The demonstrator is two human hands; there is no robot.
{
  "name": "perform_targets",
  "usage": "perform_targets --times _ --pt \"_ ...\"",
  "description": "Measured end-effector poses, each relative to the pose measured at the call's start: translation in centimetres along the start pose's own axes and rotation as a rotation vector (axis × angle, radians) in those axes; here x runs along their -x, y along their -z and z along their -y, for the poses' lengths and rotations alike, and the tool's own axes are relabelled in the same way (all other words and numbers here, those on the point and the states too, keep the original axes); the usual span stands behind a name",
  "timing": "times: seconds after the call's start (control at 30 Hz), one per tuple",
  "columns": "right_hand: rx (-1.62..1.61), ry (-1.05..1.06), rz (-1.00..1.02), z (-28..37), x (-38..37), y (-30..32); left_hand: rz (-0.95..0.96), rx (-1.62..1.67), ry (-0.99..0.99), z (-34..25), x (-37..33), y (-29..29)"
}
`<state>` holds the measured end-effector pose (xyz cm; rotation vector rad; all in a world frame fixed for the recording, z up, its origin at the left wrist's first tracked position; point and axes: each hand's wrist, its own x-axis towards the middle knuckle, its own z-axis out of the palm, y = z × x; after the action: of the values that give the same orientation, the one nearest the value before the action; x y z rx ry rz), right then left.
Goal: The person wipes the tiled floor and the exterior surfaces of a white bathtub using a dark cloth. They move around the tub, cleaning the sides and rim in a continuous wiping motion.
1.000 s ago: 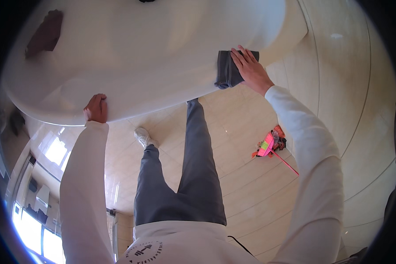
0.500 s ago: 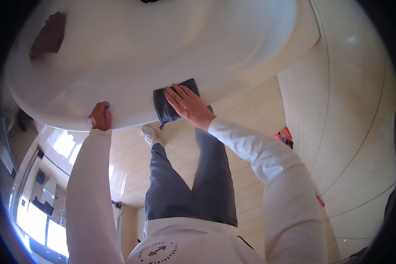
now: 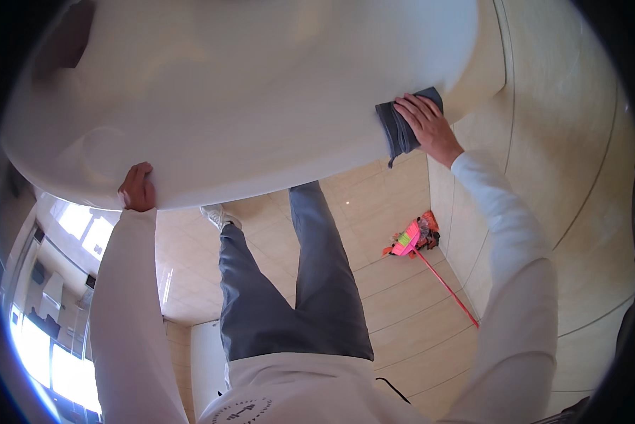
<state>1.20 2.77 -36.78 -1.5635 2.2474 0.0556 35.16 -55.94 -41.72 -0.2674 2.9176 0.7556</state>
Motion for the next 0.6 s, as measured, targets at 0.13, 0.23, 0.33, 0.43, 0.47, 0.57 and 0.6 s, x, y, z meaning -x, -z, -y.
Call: perform_targets --times 0.13,0.23,0.33,0.43,0.47,0.57,0.6 --pt "-0.143 0.017 -0.153 6.3 -2.2 -2.6 -0.022 0.004 -0.021 -0.6 -0.3 0.2" --pt "-0.231 0.017 -0.243 15.4 -6.7 -3.8 -0.04 0.013 -0.014 -0.5 -0.4 -0.1" --pt "-0.445 -0.095 -0.189 25.1 -12.9 -1.9 -0.067 0.036 -0.018 -1.1 -0.6 -0.1" --pt "-0.47 -0.104 -0.306 33.2 -19.6 -2.0 -0.077 0.043 -0.011 -1.7 -0.8 -0.1" --pt "-0.399 -0.086 -0.296 35.3 -21.7 -1.7 -0.091 0.027 -0.023 -1.3 -0.8 0.1" --pt "-0.408 -0.133 -0.277 36.7 -23.7 -0.3 -0.055 0.031 0.007 -1.9 -0.6 0.1" --pt "-0.412 -0.104 -0.301 36.6 -23.3 -0.5 -0.056 0.034 0.011 -1.8 -0.6 0.1"
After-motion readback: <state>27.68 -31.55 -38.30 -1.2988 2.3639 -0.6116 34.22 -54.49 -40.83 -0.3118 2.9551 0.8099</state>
